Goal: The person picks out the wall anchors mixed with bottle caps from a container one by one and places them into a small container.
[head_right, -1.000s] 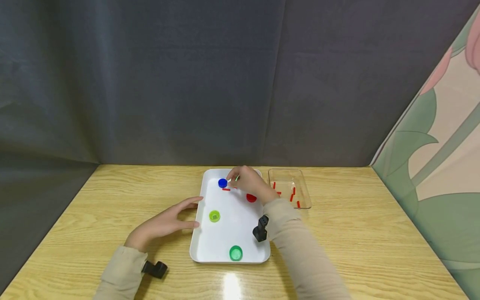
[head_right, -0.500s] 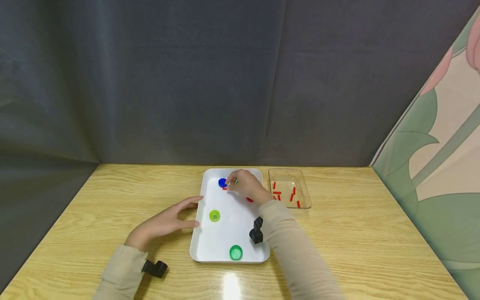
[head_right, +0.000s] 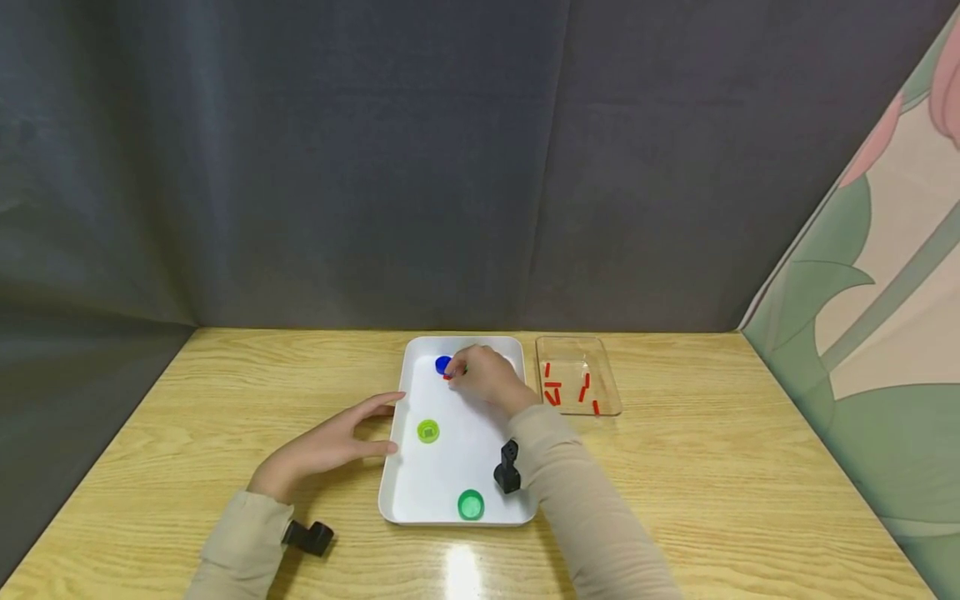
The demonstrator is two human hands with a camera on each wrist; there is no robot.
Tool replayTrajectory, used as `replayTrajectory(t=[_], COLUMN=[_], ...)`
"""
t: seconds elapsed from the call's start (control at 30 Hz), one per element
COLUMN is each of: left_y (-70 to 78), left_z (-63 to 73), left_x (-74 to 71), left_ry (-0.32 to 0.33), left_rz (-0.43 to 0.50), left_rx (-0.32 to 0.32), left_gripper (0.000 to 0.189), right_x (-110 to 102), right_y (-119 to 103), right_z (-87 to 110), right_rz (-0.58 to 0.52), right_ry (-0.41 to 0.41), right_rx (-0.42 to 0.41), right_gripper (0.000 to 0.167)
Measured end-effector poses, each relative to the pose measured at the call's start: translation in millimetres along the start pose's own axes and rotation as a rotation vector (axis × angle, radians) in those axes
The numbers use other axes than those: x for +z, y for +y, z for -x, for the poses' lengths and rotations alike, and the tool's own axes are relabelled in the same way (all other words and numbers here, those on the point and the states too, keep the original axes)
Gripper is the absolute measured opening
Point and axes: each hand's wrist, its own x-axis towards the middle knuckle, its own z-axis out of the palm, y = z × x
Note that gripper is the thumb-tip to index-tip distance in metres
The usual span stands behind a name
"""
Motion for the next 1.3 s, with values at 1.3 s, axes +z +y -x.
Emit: replayTrajectory(t=[1.3], left_y=[-4.5], left_z=[-0.5], left_x=[0.8], left_ry=[0.014], left_rz=[-0.013], left_rx=[-0.012], left_gripper=[0.074], right_x=[9], right_y=[-5], right_z=[3.5], right_rz=[0.131], right_ry=[-0.019], right_rx=[-0.077], right_gripper=[0.017])
